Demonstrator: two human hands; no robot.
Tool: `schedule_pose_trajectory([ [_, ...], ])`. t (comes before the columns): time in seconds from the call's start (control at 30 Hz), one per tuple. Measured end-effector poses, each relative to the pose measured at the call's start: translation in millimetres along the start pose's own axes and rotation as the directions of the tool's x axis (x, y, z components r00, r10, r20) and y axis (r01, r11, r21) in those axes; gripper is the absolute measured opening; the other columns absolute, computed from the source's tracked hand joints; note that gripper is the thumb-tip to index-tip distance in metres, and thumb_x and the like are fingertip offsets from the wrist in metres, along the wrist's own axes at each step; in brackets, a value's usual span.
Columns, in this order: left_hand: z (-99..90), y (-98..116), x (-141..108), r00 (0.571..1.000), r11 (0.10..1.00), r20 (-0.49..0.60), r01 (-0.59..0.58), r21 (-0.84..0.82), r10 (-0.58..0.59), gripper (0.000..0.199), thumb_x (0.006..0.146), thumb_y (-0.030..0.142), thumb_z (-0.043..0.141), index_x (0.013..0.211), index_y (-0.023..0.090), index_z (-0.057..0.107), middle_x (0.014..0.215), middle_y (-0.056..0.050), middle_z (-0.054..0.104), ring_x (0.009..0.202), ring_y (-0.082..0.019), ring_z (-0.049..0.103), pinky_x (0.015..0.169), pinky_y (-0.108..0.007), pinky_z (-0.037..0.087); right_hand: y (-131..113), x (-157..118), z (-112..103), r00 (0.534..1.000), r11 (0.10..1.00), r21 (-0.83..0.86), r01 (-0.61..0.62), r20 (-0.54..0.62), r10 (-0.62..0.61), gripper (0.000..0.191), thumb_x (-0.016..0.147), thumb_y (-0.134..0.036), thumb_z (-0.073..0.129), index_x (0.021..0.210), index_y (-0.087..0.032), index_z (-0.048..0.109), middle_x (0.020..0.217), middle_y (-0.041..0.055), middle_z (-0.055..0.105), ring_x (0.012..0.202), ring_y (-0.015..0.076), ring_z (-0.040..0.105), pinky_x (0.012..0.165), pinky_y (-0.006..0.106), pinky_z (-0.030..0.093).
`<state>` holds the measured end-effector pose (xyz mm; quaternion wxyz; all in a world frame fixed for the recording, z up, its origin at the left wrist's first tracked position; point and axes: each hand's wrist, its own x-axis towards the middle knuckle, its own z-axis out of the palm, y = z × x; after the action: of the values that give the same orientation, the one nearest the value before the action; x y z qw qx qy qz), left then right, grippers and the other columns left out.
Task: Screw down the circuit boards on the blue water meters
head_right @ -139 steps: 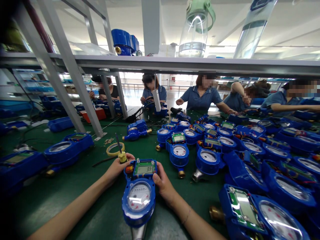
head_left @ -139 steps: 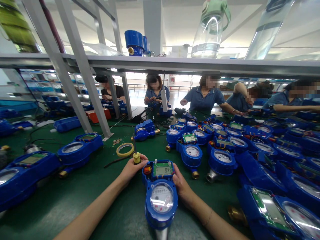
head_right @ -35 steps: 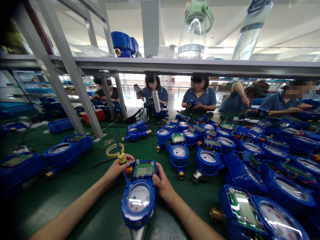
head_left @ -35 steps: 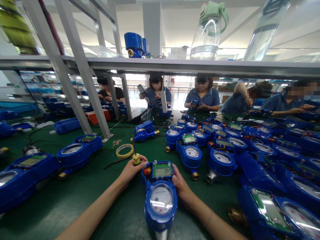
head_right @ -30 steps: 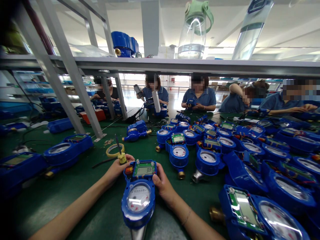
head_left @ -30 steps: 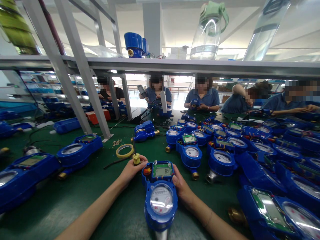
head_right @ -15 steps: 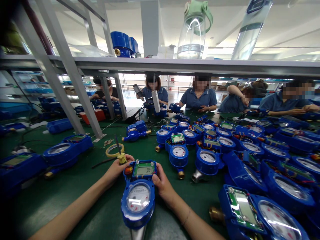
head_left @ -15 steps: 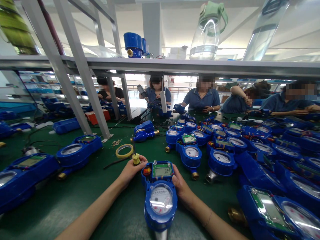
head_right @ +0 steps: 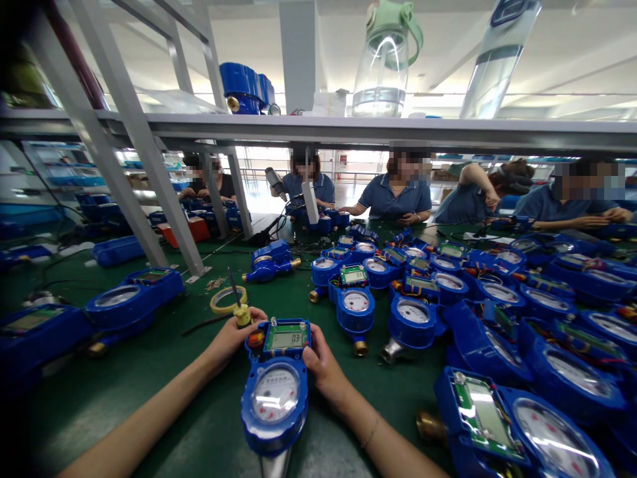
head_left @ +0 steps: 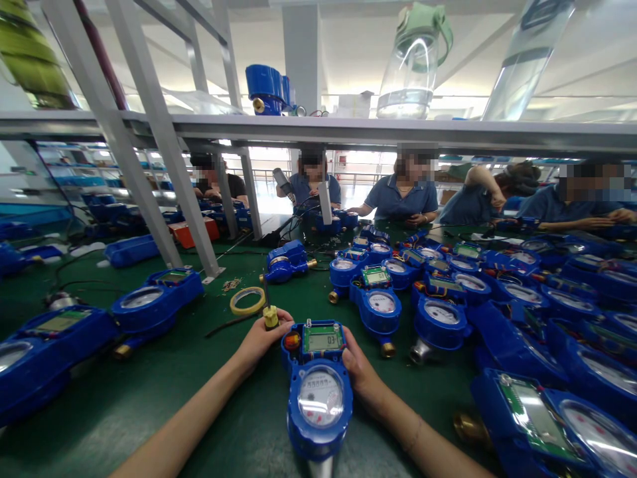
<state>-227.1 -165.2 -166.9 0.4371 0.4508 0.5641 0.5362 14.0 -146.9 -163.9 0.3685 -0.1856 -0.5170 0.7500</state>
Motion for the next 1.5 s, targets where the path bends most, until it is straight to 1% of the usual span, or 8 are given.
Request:
schedule_pose_trajectory([
  [0.2,0.0,1.6,-0.2,1.000,1.000,-0.001,0.002,0.002,-0.002,0.038,0.066,0.046,0.075,0.089,0.018,0.064,0.086,-0.003,0.067,0.081,-0.020,0.061,0.072,-0.030,0.048,0.9,0.8,-0.7,1.000,1.000,0.008,0.004,0.018,-0.004,0.081,0.073,-0.067,0.069,0.135,-0.024,0.037,0.127,0.0131,0.056,0.125,0.0326,0.048,0.108,0.049,0.031],
  [0.5,-0.5,-0.5,0.8,1.000,1.000,-0.005,-0.010,0.007,0.010,0.036,0.067,0.045,0.074,0.089,0.018,0.065,0.088,-0.003,0.066,0.084,-0.020,0.060,0.075,-0.030,0.047,2.3,1.4,-2.1,1.000,1.000,0.010,0.008,0.010,-0.008,0.080,0.074,-0.067,0.070,0.133,-0.023,0.038,0.123,0.0133,0.058,0.124,0.0328,0.048,0.108,0.050,0.031],
  [0.87,-0.5,-0.5,0.8,1.000,1.000,-0.001,-0.005,0.009,0.005,0.034,0.067,0.045,0.074,0.088,0.019,0.065,0.087,-0.002,0.067,0.082,-0.019,0.061,0.074,-0.029,0.047,4.0,0.7,-2.7,1.000,1.000,0.006,-0.003,-0.010,0.003,0.081,0.073,-0.068,0.069,0.134,-0.024,0.039,0.127,0.0128,0.056,0.121,0.0327,0.051,0.109,0.049,0.029],
  [1.17,-0.6,0.7,-0.9,1.000,1.000,0.013,-0.017,0.015,0.016,0.033,0.071,0.044,0.072,0.089,0.019,0.064,0.089,-0.003,0.065,0.085,-0.019,0.060,0.076,-0.029,0.047,1.3,-0.2,-0.8,1.000,1.000,0.009,0.004,0.011,-0.004,0.080,0.074,-0.066,0.069,0.134,-0.023,0.037,0.125,0.0130,0.057,0.125,0.0325,0.048,0.108,0.049,0.031],
  [1.3,-0.7,1.2,-0.8,1.000,1.000,0.022,-0.018,0.010,0.018,0.034,0.071,0.044,0.072,0.091,0.018,0.064,0.088,-0.003,0.064,0.084,-0.020,0.060,0.076,-0.030,0.047,-0.3,-0.4,0.8,1.000,1.000,0.009,0.010,0.019,-0.010,0.079,0.075,-0.066,0.068,0.134,-0.023,0.037,0.124,0.0130,0.058,0.125,0.0324,0.048,0.109,0.049,0.030],
  [1.5,-0.8,0.7,-1.4,1.000,1.000,0.022,-0.013,0.008,0.012,0.034,0.071,0.044,0.072,0.090,0.018,0.064,0.089,-0.003,0.065,0.083,-0.019,0.060,0.076,-0.030,0.048,2.2,1.0,-2.4,1.000,1.000,0.001,0.012,0.013,-0.012,0.078,0.075,-0.067,0.068,0.132,-0.023,0.039,0.127,0.0129,0.056,0.126,0.0322,0.047,0.110,0.048,0.028],
])
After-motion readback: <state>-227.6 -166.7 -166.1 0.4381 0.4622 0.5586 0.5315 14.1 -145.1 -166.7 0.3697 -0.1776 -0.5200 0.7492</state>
